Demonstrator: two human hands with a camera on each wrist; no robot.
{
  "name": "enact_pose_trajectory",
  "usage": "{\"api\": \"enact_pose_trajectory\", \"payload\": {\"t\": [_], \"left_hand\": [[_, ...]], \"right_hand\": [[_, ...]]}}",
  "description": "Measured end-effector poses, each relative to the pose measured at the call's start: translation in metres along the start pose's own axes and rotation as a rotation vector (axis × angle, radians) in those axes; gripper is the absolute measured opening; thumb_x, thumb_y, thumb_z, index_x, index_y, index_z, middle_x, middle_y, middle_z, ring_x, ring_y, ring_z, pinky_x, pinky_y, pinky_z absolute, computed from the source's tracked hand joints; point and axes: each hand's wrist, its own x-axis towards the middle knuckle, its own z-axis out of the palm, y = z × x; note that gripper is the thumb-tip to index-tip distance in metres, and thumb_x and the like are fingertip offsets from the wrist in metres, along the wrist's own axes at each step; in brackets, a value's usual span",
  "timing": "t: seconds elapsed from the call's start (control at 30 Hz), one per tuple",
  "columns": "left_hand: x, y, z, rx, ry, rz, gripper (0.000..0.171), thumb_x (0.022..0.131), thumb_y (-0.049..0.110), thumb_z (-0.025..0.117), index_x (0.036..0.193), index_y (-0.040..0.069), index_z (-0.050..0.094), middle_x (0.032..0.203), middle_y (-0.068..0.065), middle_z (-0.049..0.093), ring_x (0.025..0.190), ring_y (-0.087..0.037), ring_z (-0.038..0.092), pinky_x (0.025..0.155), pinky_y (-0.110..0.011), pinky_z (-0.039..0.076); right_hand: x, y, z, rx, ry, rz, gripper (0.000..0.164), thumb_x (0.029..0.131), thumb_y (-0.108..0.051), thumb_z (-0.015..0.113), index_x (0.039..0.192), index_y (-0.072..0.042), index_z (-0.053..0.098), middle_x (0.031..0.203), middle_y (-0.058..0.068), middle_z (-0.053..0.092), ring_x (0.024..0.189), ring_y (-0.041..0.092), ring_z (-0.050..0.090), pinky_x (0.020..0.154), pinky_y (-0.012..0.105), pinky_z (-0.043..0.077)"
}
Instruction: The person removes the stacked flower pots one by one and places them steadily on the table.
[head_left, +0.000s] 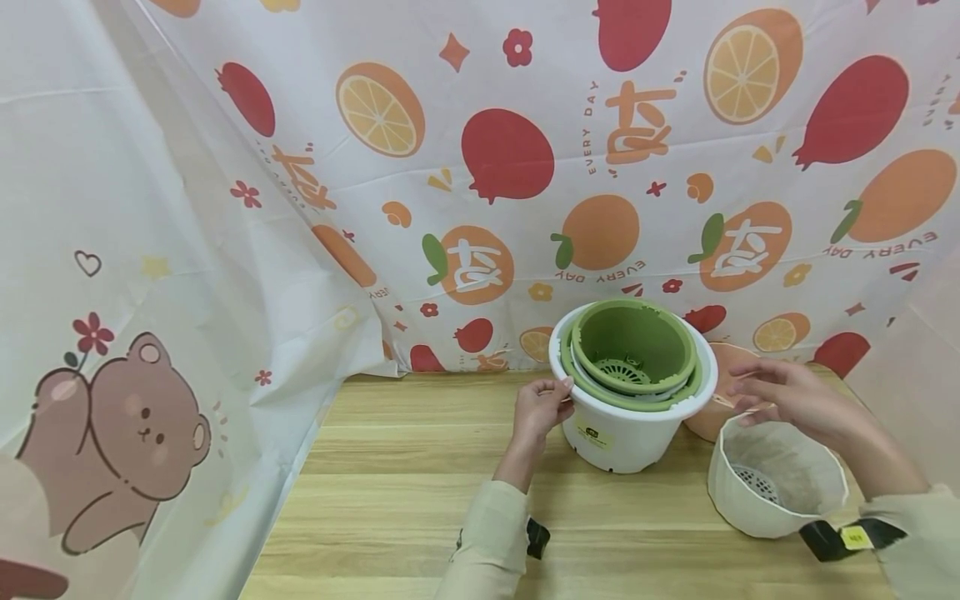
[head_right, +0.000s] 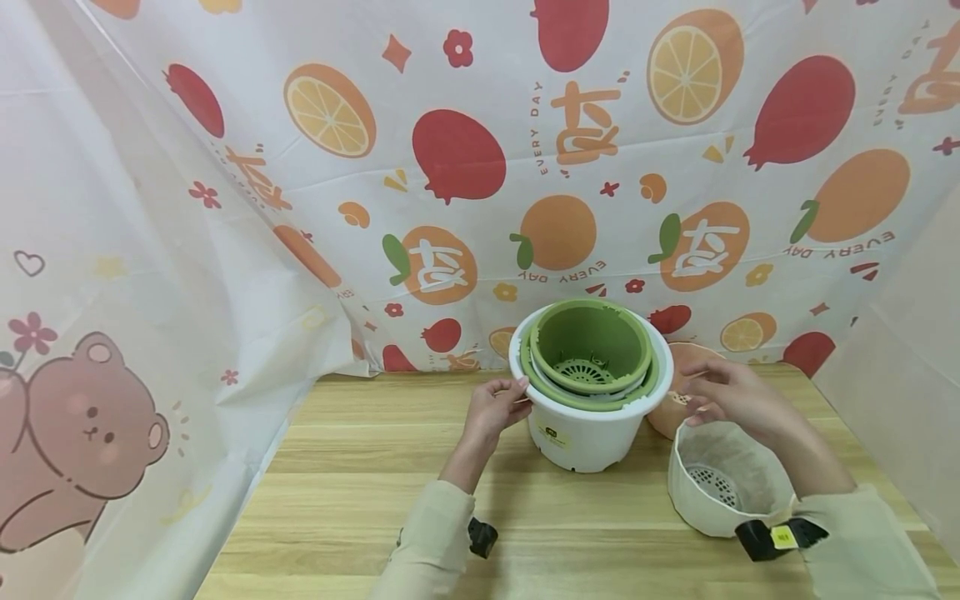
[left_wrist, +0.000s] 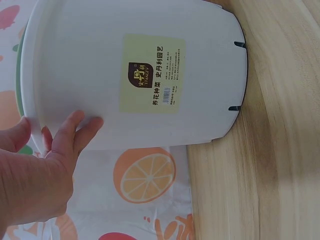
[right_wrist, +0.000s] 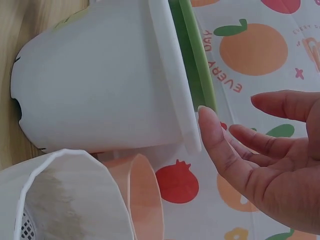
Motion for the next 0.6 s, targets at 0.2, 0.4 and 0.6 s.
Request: {"api": "enact_pose_trajectory", "payload": {"t": [0.2, 0.4, 0.6], "left_hand": [[-0.0002, -0.0003, -0.0001, 0.001, 0.000, 0.001, 0.023, 0.087, 0.017, 0.063, 0.092, -0.005, 0.060, 0.084, -0.013, 0.065, 0.073, -0.016, 0.063, 0.070, -0.028, 0.055], [0.0001, -0.0008, 0.0000, -0.002, 0.004, 0.000, 0.023, 0.087, 0.017, 0.064, 0.093, -0.005, 0.060, 0.084, -0.013, 0.066, 0.074, -0.016, 0.063, 0.070, -0.028, 0.055], [-0.0001, -0.0010, -0.0001, -0.002, 0.002, 0.004, 0.024, 0.087, 0.018, 0.064, 0.093, -0.005, 0.060, 0.084, -0.013, 0.066, 0.073, -0.016, 0.063, 0.070, -0.028, 0.055]], "right_hand": [[0.0039, 0.0007, 0.0023, 0.030, -0.012, -0.017, 0.040, 0.095, -0.009, 0.047, 0.121, 0.018, 0.032, 0.096, 0.005, 0.057, 0.080, 0.019, 0.060, 0.069, 0.037, 0.056], [0.0069, -0.0004, 0.0076, 0.059, -0.002, -0.018, 0.043, 0.094, -0.009, 0.050, 0.122, 0.019, 0.033, 0.094, 0.004, 0.058, 0.078, 0.019, 0.061, 0.069, 0.038, 0.056], [0.0106, -0.0025, 0.0102, 0.049, -0.005, -0.029, 0.043, 0.095, -0.009, 0.048, 0.122, 0.020, 0.033, 0.098, 0.012, 0.058, 0.080, 0.023, 0.062, 0.071, 0.036, 0.056]]}}
